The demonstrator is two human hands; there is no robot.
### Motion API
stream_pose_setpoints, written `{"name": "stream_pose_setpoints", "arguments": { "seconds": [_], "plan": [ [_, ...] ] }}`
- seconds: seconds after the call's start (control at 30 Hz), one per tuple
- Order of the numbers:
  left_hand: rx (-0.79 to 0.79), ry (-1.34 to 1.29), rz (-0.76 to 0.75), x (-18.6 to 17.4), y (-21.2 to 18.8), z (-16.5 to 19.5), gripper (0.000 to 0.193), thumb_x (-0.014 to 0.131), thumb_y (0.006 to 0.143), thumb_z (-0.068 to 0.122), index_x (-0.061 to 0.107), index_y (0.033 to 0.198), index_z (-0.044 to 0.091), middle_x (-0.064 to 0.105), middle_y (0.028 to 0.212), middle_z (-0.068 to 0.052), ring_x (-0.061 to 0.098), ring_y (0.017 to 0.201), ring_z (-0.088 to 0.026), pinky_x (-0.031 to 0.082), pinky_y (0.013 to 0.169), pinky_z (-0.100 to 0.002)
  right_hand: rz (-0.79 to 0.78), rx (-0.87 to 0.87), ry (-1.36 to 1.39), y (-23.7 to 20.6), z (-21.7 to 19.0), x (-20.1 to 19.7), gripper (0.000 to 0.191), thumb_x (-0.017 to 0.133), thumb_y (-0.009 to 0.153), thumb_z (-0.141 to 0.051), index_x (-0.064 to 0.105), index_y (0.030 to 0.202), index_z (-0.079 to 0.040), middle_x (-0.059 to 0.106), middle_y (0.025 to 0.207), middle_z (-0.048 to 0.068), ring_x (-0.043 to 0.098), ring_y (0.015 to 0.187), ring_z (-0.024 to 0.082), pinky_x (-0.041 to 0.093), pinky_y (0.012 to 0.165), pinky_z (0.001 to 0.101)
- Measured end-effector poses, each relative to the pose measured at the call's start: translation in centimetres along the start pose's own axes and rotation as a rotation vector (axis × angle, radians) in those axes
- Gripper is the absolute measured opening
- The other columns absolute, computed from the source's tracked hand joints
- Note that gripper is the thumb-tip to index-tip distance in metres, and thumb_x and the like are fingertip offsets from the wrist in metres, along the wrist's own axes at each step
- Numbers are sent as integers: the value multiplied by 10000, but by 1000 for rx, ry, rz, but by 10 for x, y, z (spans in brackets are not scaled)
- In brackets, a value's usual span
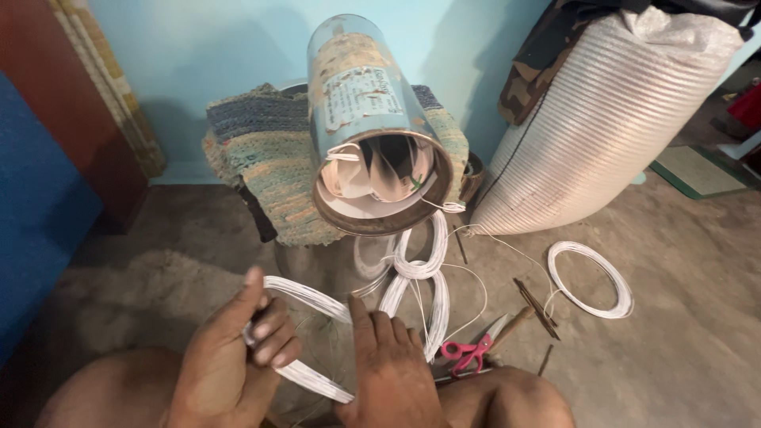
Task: The person sits on the floor working on an open cylindrical motor housing. They tie the copper windings with a green wire, tap components with a mallet, insert white insulating strips into the windings, and coil and feed white winding wire into the housing by hand.
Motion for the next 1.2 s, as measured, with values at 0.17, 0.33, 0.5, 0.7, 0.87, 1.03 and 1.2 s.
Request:
{"name": "stream_pose_setpoints", "arguments": {
  "seconds": [0.17,0.33,0.5,0.7,0.87,1.03,1.2],
  "plan": [
    [251,405,297,1,0,-7,206,676,875,106,691,1057,9,657,872,-45,632,853,-157,518,840,-334,49,83,-33,-3,-3,8,934,833,591,-203,475,1436,-29,639,1123,154,634,1088,367,474,941,476],
    [330,48,148,2,9,-14,174,590,943,156,633,918,-11,691,927,-127,697,985,-273,550,1005,-482,218,-114,-134,-9,5,32,1173,850,410,-287,425,1428,113,623,1212,307,613,1072,445,464,905,545],
    [323,-80,120,-6,17,-8,389,573,1051,278,479,731,78,578,807,-131,616,883,-284,532,972,-548,416,56,-255,-23,16,57,746,871,717,-207,590,1376,-1,725,1059,151,721,941,291,580,787,387],
    [170,-175,317,-5,13,1,485,556,1032,431,406,684,129,533,780,-108,543,828,-268,501,931,-530,35,277,387,-31,28,41,598,865,640,-280,699,1194,-129,788,879,50,808,737,205,653,691,337],
    [189,-221,356,1,13,-1,474,570,1022,402,406,679,119,540,777,-111,583,846,-246,498,1013,-567,541,-254,-146,-29,16,27,1018,853,518,-294,468,1378,90,686,1102,281,710,903,413,598,776,433],
    [213,-187,365,-17,20,-9,472,583,1023,405,415,681,126,538,766,-106,579,805,-261,515,1008,-552,173,170,48,-35,31,49,654,872,624,-180,597,1195,-21,736,1002,175,757,853,347,607,711,428],
    [222,-383,-175,-27,30,-8,496,664,1103,352,481,711,108,587,760,-153,594,753,-323,513,919,-630,39,234,220,-42,44,59,475,955,668,-304,666,995,-116,772,839,95,786,780,285,617,708,410]
  ]
}}
Point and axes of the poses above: each hand's wrist, its own y-axis towards the middle knuckle, its own x-axis out of the palm, z = x × y, the point moved 1 cm from there along y, towards the middle knuckle
